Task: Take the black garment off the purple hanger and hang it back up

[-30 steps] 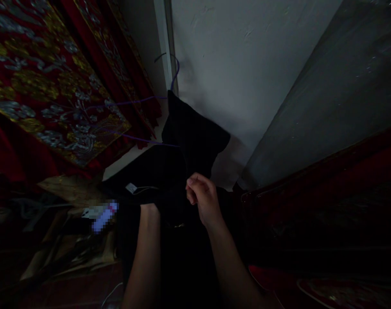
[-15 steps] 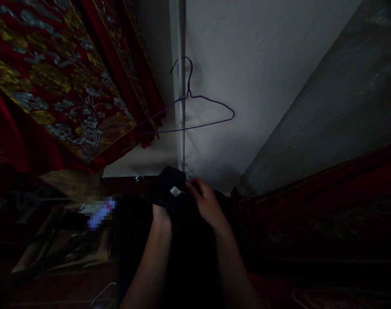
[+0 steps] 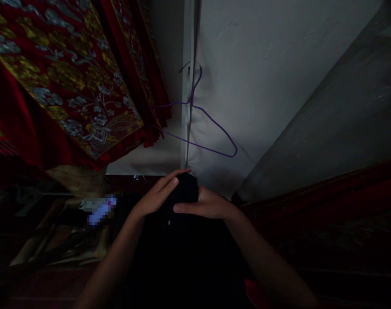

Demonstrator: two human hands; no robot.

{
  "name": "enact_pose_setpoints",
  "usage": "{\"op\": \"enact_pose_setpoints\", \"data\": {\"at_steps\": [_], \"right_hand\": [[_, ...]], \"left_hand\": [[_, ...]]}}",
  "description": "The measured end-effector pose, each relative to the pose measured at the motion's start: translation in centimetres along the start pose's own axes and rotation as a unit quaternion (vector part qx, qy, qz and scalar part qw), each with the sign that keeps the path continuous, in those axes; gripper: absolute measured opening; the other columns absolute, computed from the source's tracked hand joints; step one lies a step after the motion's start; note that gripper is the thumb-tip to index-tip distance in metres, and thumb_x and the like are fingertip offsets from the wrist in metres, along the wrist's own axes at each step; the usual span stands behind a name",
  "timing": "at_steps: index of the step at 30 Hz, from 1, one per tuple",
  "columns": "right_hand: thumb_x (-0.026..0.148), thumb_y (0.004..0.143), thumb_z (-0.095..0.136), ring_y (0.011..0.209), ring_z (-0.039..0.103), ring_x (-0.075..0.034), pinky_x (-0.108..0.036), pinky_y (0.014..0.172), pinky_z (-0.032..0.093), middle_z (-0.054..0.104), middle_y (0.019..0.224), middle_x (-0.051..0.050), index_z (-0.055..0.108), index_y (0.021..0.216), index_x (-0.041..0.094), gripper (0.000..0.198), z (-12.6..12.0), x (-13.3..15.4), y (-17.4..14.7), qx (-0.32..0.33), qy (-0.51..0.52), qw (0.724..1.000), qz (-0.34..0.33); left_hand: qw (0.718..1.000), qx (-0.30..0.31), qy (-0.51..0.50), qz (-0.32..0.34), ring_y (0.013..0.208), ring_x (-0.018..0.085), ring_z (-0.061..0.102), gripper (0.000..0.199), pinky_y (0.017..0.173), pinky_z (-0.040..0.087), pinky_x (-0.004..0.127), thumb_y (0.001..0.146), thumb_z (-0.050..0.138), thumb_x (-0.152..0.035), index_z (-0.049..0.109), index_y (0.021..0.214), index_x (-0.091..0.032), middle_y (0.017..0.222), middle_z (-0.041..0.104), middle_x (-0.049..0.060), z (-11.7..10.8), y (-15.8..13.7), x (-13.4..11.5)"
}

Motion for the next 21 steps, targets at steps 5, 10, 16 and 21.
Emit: {"op": "enact_pose_setpoints", "data": {"at_steps": [5, 10, 16, 21], "right_hand": [[0.027, 0.083, 0.073, 0.052, 0.059, -0.016, -0.025, 0.046, 0.044, 0.067, 0.059, 0.002, 0.072, 0.069, 0.021, 0.015, -4.2, 2.3, 0.3, -0.055, -0.162, 0.985, -0.038], [0.022, 0.081, 0.071, 0.075, 0.067, -0.021, -0.031, 0.071, 0.051, 0.074, 0.078, -0.002, 0.073, 0.077, 0.020, 0.005, -12.0, 4.6, 3.6, -0.270, -0.239, 0.924, -0.124], [0.032, 0.087, 0.063, 0.091, 0.069, -0.023, -0.033, 0.084, 0.051, 0.076, 0.090, -0.005, 0.071, 0.089, 0.018, 0.016, -16.8, 0.3, 10.9, -0.335, -0.249, 0.902, -0.114], [0.041, 0.088, 0.061, 0.078, 0.067, -0.023, -0.032, 0.076, 0.050, 0.072, 0.074, -0.005, 0.066, 0.071, 0.017, 0.030, -19.4, -1.9, 9.2, -0.347, -0.291, 0.888, -0.080]], "left_hand": [[0.975, 0.161, 0.029, -0.151, 0.106, 0.028, 0.068, 0.052, 0.095, 0.052, 0.039, 0.092, 0.053, -0.065, 0.078, 0.105, -0.021, 0.110, 0.077, 0.008, -0.5, -2.5, 6.5], [0.962, 0.184, 0.167, -0.110, 0.087, 0.026, 0.071, 0.040, 0.081, 0.053, 0.034, 0.091, 0.061, -0.054, 0.076, 0.103, -0.019, 0.100, 0.079, 0.007, -3.6, -3.5, 6.7], [0.919, 0.128, 0.374, -0.006, 0.080, 0.025, 0.069, 0.046, 0.075, 0.046, 0.032, 0.100, 0.046, -0.055, 0.072, 0.087, -0.019, 0.088, 0.075, 0.010, -4.8, -0.7, 1.7], [0.887, 0.154, 0.436, -0.013, 0.067, 0.023, 0.065, 0.046, 0.064, 0.040, 0.031, 0.099, 0.046, -0.054, 0.069, 0.078, -0.020, 0.073, 0.070, 0.008, -5.5, 0.6, 1.1]]}}
Point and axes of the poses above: each hand's wrist, its own y-axis towards the middle knuckle, its own z-axis out of the palm, x = y × z, the point moved 6 cm from there along y, towards the middle knuckle
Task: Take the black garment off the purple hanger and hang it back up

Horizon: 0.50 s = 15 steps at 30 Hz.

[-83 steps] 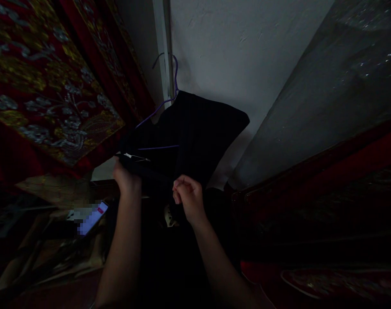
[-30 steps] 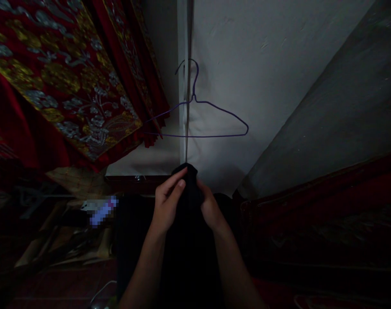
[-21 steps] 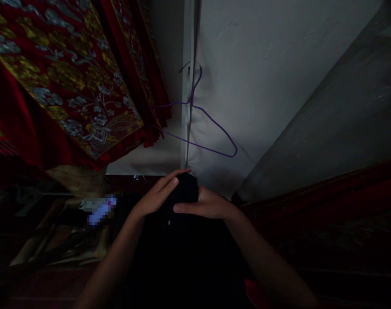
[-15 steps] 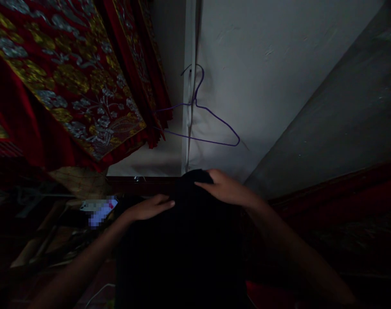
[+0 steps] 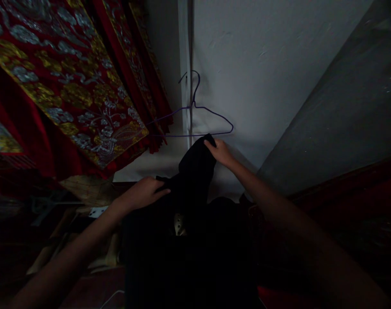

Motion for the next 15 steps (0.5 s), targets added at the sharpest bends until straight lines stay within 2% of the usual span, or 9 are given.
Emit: {"op": "enact_pose_setpoints", "data": {"at_steps": [3, 4, 6, 9, 11, 13, 15], "right_hand": [[0.045, 0.092, 0.057, 0.095, 0.069, -0.023, -0.034, 0.088, 0.050, 0.076, 0.096, -0.007, 0.071, 0.088, 0.018, 0.031, -1.4, 0.5, -1.0, 0.004, 0.031, 0.998, -0.058], [0.046, 0.094, 0.054, 0.101, 0.068, -0.023, -0.034, 0.092, 0.050, 0.077, 0.102, -0.007, 0.072, 0.091, 0.019, 0.033, -1.2, 0.8, -1.2, 0.013, 0.048, 0.996, -0.069], [0.048, 0.097, 0.049, 0.107, 0.067, -0.023, -0.035, 0.095, 0.050, 0.076, 0.102, -0.007, 0.072, 0.091, 0.019, 0.037, 0.1, 1.0, -1.2, 0.030, 0.072, 0.996, -0.051], [0.050, 0.095, 0.051, 0.092, 0.069, -0.021, -0.031, 0.082, 0.052, 0.075, 0.085, -0.006, 0.068, 0.081, 0.019, 0.038, 2.1, 0.4, -0.8, 0.027, 0.068, 0.997, 0.010], [0.051, 0.093, 0.053, 0.076, 0.066, -0.020, -0.029, 0.071, 0.050, 0.071, 0.074, -0.004, 0.065, 0.073, 0.019, 0.040, 2.0, -0.1, -0.8, 0.017, 0.061, 0.998, 0.028], [0.054, 0.091, 0.055, 0.068, 0.062, -0.018, -0.027, 0.064, 0.045, 0.065, 0.065, -0.003, 0.060, 0.066, 0.020, 0.043, 0.1, -0.4, -1.2, -0.004, 0.042, 0.999, 0.025], [0.058, 0.089, 0.058, 0.062, 0.057, -0.017, -0.027, 0.059, 0.038, 0.058, 0.059, -0.001, 0.055, 0.060, 0.021, 0.047, -2.9, -0.1, -1.8, -0.032, -0.011, 0.999, 0.007]], "left_hand": [[0.999, 0.023, -0.045, -0.008, 0.063, 0.021, 0.063, 0.045, 0.061, 0.039, 0.030, 0.096, 0.050, -0.056, 0.069, 0.074, -0.020, 0.070, 0.069, 0.006, -0.4, 0.6, 0.4], [0.998, 0.024, -0.053, -0.008, 0.063, 0.021, 0.063, 0.045, 0.060, 0.039, 0.030, 0.095, 0.051, -0.056, 0.069, 0.073, -0.020, 0.069, 0.069, 0.006, -0.6, 0.9, 0.2], [0.998, 0.021, -0.056, -0.007, 0.061, 0.020, 0.062, 0.046, 0.059, 0.038, 0.030, 0.092, 0.053, -0.057, 0.068, 0.069, -0.020, 0.067, 0.068, 0.005, -1.0, 1.8, -0.8], [0.998, 0.029, -0.049, -0.031, 0.051, 0.019, 0.057, 0.046, 0.053, 0.035, 0.030, 0.089, 0.058, -0.057, 0.064, 0.060, -0.020, 0.059, 0.065, 0.005, -1.2, 2.8, -1.8], [0.996, 0.042, -0.052, -0.063, 0.046, 0.018, 0.055, 0.046, 0.049, 0.033, 0.029, 0.086, 0.061, -0.057, 0.063, 0.057, -0.020, 0.055, 0.064, 0.005, -1.2, 3.0, -1.3], [0.993, 0.037, -0.051, -0.096, 0.045, 0.018, 0.056, 0.046, 0.047, 0.033, 0.028, 0.083, 0.063, -0.059, 0.064, 0.057, -0.020, 0.055, 0.065, 0.005, -1.7, 2.9, 0.1], [0.992, 0.013, -0.044, -0.118, 0.047, 0.019, 0.057, 0.048, 0.047, 0.035, 0.028, 0.083, 0.060, -0.061, 0.064, 0.057, -0.020, 0.055, 0.065, 0.005, -2.7, 2.8, 1.9]]}}
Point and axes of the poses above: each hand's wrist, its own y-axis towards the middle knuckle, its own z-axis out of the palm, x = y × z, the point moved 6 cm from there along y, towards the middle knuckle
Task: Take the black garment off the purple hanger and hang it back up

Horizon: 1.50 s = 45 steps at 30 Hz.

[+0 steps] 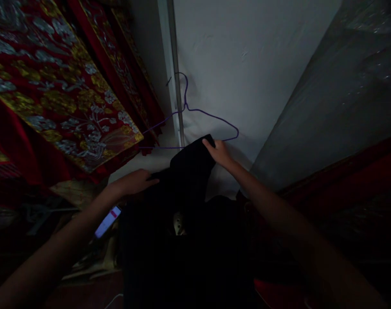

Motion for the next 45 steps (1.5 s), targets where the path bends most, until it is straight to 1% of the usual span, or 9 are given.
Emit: {"op": "enact_pose_setpoints", "data": {"at_steps": [4, 8, 15, 23, 28, 31, 36, 40, 45], "right_hand": [[0.058, 0.088, 0.059, 0.053, 0.046, -0.014, -0.028, 0.052, 0.028, 0.044, 0.051, 0.001, 0.044, 0.052, 0.022, 0.053, -5.4, 2.1, -0.8, -0.026, -0.100, 0.994, -0.034], [0.048, 0.087, 0.063, 0.048, 0.037, -0.010, -0.029, 0.050, 0.023, 0.036, 0.049, 0.003, 0.037, 0.048, 0.022, 0.053, -7.5, 4.5, -1.4, -0.023, -0.137, 0.990, -0.031], [0.051, 0.089, 0.059, 0.049, 0.037, -0.011, -0.029, 0.050, 0.024, 0.039, 0.050, 0.002, 0.039, 0.051, 0.022, 0.051, -7.7, 5.9, -2.7, -0.013, -0.142, 0.988, -0.055], [0.052, 0.089, 0.059, 0.052, 0.040, -0.012, -0.029, 0.051, 0.026, 0.041, 0.052, 0.002, 0.042, 0.054, 0.021, 0.049, -7.3, 5.4, -2.8, -0.014, -0.144, 0.987, -0.075], [0.060, 0.085, 0.060, 0.051, 0.042, -0.013, -0.027, 0.048, 0.028, 0.043, 0.051, 0.002, 0.044, 0.053, 0.022, 0.052, -5.5, 4.4, -3.1, 0.049, -0.063, 0.997, 0.000], [0.067, 0.084, 0.058, 0.057, 0.054, -0.017, -0.029, 0.051, 0.040, 0.057, 0.060, -0.002, 0.058, 0.064, 0.021, 0.051, -3.9, 4.2, -4.1, 0.132, 0.025, 0.990, 0.049], [0.059, 0.086, 0.064, 0.099, 0.069, -0.029, -0.044, 0.088, 0.057, 0.075, 0.098, -0.007, 0.074, 0.098, 0.024, 0.038, -4.6, 5.1, -5.7, 0.124, 0.083, 0.989, 0.014], [0.034, 0.090, 0.061, 0.123, 0.062, -0.028, -0.049, 0.110, 0.047, 0.072, 0.118, -0.007, 0.067, 0.129, 0.026, 0.040, -7.1, 5.8, -6.1, 0.055, 0.037, 0.995, -0.077], [0.023, 0.085, 0.062, 0.099, 0.070, -0.026, -0.046, 0.092, 0.056, 0.073, 0.111, -0.010, 0.048, 0.150, 0.021, 0.066, -10.3, 4.3, -4.6, -0.075, 0.009, 0.994, -0.083]], "left_hand": [[0.997, -0.059, 0.007, 0.048, 0.061, 0.020, 0.062, 0.044, 0.058, 0.043, 0.027, 0.085, 0.056, -0.061, 0.070, 0.069, -0.022, 0.066, 0.069, 0.005, -3.2, 0.9, 1.4], [0.993, -0.081, 0.018, 0.083, 0.074, 0.022, 0.065, 0.044, 0.072, 0.049, 0.029, 0.082, 0.057, -0.062, 0.074, 0.081, -0.022, 0.084, 0.073, 0.006, -5.7, 1.9, 1.6], [0.964, -0.227, 0.024, 0.136, 0.087, 0.025, 0.068, 0.037, 0.082, 0.052, 0.034, 0.086, 0.058, -0.053, 0.075, 0.087, -0.020, 0.100, 0.074, 0.009, -8.3, -0.5, 0.1], [0.947, -0.256, 0.095, 0.172, 0.104, 0.029, 0.070, 0.031, 0.091, 0.054, 0.038, 0.089, 0.059, -0.048, 0.071, 0.081, -0.021, 0.118, 0.072, 0.008, -9.1, -5.0, -2.1], [0.924, -0.331, 0.056, 0.186, 0.118, 0.030, 0.064, 0.023, 0.103, 0.051, 0.045, 0.089, 0.058, -0.041, 0.065, 0.084, -0.020, 0.129, 0.067, 0.010, -10.8, -5.4, -3.6], [0.916, -0.350, 0.004, 0.198, 0.115, 0.027, 0.065, 0.018, 0.103, 0.051, 0.043, 0.090, 0.057, -0.036, 0.065, 0.095, -0.022, 0.124, 0.069, 0.008, -12.1, -4.2, -5.0], [0.915, -0.350, 0.007, 0.200, 0.110, 0.024, 0.067, 0.039, 0.101, 0.052, 0.040, 0.091, 0.052, -0.023, 0.062, 0.128, -0.020, 0.118, 0.073, 0.006, -12.8, -2.2, -6.7], [0.914, -0.358, 0.047, 0.184, 0.110, 0.025, 0.067, 0.036, 0.102, 0.051, 0.041, 0.094, 0.044, -0.020, 0.071, 0.117, -0.017, 0.117, 0.073, 0.007, -12.6, -1.5, -5.9], [0.914, -0.372, 0.056, 0.153, 0.109, 0.027, 0.067, 0.035, 0.102, 0.051, 0.042, 0.094, 0.043, -0.023, 0.070, 0.115, -0.017, 0.116, 0.073, 0.009, -13.0, -1.1, -5.1]]}}
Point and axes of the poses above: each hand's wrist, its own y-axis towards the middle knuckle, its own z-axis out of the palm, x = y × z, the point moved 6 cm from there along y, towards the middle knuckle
